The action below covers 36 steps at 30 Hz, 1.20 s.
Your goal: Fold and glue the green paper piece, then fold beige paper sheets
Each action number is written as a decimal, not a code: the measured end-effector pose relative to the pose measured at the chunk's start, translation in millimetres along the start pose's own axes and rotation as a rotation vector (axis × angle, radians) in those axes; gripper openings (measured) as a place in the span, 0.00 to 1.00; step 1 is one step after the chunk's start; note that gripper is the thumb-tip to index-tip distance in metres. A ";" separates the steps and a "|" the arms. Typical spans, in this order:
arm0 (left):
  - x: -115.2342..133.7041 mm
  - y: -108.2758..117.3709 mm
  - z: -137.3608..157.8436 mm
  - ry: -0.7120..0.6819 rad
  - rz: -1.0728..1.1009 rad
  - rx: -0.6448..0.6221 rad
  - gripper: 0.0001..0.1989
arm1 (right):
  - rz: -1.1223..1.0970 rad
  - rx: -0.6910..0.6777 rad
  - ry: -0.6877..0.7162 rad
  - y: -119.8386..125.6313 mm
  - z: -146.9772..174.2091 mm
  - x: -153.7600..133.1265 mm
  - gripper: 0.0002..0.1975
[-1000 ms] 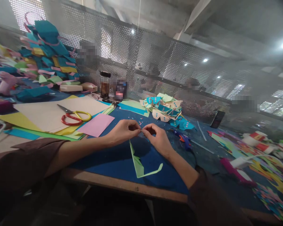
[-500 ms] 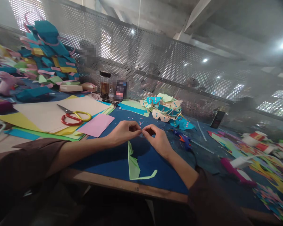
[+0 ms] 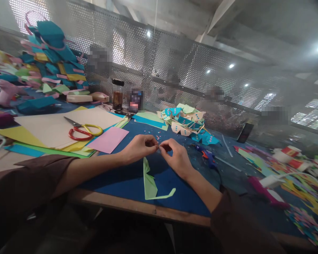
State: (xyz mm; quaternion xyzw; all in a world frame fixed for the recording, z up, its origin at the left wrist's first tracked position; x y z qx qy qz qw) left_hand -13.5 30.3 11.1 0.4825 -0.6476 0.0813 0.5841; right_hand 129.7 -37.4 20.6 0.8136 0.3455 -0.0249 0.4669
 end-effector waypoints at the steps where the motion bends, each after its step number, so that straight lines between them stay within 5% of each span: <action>1: -0.7 -0.3 -0.4 0.001 0.020 -0.007 0.05 | 0.018 0.003 0.008 0.6 0.0 -1.3 0.03; 22: -0.4 -0.5 -0.3 -0.007 0.068 -0.030 0.04 | 0.413 0.072 0.178 3.1 2.6 -18.4 0.05; 36: 15.0 1.8 3.0 -0.081 -0.035 0.006 0.04 | -0.615 -0.088 -0.297 -7.2 -3.7 15.9 0.11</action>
Point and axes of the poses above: each hand's wrist, its own z-axis away from the middle knuckle, its own y-axis out of the back of the hand, x = y × z, the point moved 5 cm from there along -z, towards the middle knuckle, and after that the axes turned 7 degrees about -x, right-handed, at the moved point
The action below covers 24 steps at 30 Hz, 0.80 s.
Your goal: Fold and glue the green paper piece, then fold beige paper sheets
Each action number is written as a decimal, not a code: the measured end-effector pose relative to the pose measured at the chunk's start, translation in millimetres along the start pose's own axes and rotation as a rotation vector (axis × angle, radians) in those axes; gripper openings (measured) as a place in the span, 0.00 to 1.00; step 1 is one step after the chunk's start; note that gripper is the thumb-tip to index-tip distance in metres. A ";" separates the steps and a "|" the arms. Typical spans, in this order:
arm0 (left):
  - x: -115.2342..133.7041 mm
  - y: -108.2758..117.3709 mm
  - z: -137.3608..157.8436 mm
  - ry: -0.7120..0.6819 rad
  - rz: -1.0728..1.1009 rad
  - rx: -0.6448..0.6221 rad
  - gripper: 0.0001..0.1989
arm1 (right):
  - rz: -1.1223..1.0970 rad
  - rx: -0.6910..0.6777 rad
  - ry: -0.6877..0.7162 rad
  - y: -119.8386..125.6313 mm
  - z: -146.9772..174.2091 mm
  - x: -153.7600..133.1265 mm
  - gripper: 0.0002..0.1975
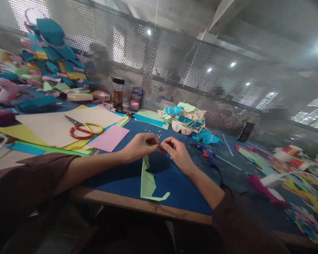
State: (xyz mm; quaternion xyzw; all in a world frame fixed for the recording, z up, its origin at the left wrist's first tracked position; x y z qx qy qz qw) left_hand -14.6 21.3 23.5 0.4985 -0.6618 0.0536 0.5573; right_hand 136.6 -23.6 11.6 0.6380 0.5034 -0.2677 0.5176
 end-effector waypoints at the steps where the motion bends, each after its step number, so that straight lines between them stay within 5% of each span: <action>1: -0.4 0.1 0.0 0.000 -0.003 0.000 0.04 | -0.020 -0.011 -0.013 -0.3 -0.8 2.1 0.11; 15: -4.2 0.3 0.9 0.040 0.039 -0.015 0.04 | 0.013 -0.053 -0.033 -3.5 -1.3 1.5 0.12; 24: -6.0 0.5 0.4 0.052 0.041 -0.046 0.05 | 0.248 -0.019 0.070 -1.7 3.6 -4.2 0.10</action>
Point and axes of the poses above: each hand's wrist, its own z-axis away from the middle knuckle, its own y-axis out of the back of the hand, x = y × z, the point moved 5 cm from there along -z, towards the middle knuckle, and after that the axes turned 7 degrees about -x, right-handed, at the moved point
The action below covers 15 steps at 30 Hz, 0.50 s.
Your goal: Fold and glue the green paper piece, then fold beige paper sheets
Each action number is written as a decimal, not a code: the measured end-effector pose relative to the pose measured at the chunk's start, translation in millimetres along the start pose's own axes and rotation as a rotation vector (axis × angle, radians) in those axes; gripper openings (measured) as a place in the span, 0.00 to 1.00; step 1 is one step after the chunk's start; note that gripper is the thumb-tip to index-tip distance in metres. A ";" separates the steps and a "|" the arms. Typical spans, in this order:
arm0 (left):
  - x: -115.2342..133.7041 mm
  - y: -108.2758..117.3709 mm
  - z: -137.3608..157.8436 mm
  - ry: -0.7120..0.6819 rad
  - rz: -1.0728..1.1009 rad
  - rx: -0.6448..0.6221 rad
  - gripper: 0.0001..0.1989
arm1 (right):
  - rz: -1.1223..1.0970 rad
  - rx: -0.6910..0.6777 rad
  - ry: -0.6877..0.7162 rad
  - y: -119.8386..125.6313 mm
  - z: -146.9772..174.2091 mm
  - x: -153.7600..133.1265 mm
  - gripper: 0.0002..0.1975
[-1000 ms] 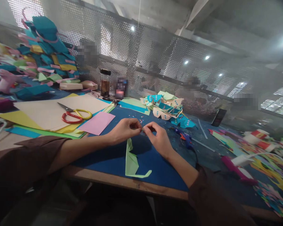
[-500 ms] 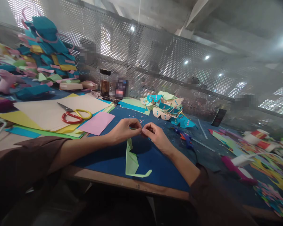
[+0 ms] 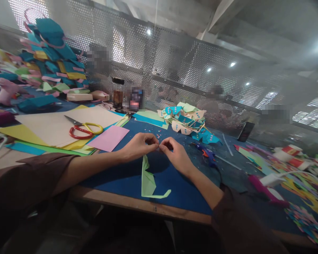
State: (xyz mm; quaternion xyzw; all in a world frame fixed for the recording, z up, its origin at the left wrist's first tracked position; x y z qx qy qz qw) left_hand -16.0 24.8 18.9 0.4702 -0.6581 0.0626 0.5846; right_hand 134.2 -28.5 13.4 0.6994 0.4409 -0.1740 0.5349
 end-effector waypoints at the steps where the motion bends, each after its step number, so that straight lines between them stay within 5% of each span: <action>1: -0.5 -0.1 0.1 -0.001 -0.001 -0.002 0.05 | 0.029 0.005 0.018 0.3 0.4 -1.4 0.09; 15: -2.2 -1.3 0.4 -0.024 -0.051 -0.004 0.06 | 0.416 0.087 0.142 -1.0 4.9 -6.1 0.04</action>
Point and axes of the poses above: each hand's wrist, its own z-axis away from the middle knuckle, its own y-axis out of the back of the hand, x = y × z, the point moved 5 cm from there along -z, towards the middle knuckle, and after that the axes turned 7 degrees about -x, right-handed, at the moved point
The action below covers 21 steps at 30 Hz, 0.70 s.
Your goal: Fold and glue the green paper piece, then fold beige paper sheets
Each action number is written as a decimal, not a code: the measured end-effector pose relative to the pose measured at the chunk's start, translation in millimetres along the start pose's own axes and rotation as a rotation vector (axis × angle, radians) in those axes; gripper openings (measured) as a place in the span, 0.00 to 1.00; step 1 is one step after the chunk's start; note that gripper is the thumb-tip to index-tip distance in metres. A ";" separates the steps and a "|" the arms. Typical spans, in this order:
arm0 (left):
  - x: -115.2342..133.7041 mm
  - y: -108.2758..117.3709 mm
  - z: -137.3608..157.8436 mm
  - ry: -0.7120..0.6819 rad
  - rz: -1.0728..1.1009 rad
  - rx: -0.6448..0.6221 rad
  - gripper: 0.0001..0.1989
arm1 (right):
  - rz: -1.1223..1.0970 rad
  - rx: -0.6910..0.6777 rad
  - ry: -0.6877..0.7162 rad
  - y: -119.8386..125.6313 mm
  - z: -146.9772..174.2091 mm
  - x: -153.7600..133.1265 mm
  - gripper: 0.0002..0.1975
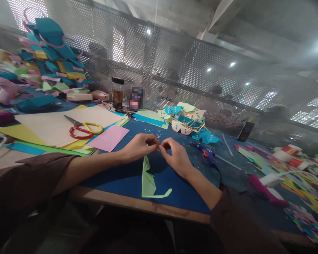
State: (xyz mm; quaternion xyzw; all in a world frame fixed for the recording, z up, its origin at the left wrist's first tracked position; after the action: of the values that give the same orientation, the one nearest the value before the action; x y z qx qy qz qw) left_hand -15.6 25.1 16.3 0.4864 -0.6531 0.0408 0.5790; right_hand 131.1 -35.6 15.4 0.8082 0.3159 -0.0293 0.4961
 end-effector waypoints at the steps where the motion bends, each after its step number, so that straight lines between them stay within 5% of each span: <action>1: 0.1 0.1 0.0 -0.004 0.001 0.000 0.06 | -0.004 -0.002 -0.005 -0.1 0.1 0.6 0.04; 21: -1.7 0.0 -1.8 -0.011 0.008 0.024 0.04 | -0.063 -0.029 0.016 0.1 -2.6 0.6 0.08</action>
State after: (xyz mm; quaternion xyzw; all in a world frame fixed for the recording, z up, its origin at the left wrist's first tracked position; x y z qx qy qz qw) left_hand -14.6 27.2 15.5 0.4909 -0.6577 0.0483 0.5693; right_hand 130.9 -33.1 16.6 0.7909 0.3454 -0.0341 0.5040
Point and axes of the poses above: each hand's wrist, its own z-axis away from the middle knuckle, its own y-axis out of the back of the hand, x = y × z, the point moved 5 cm from there along -z, towards the middle knuckle, and after that the axes turned 7 degrees about -x, right-handed, at the moved point
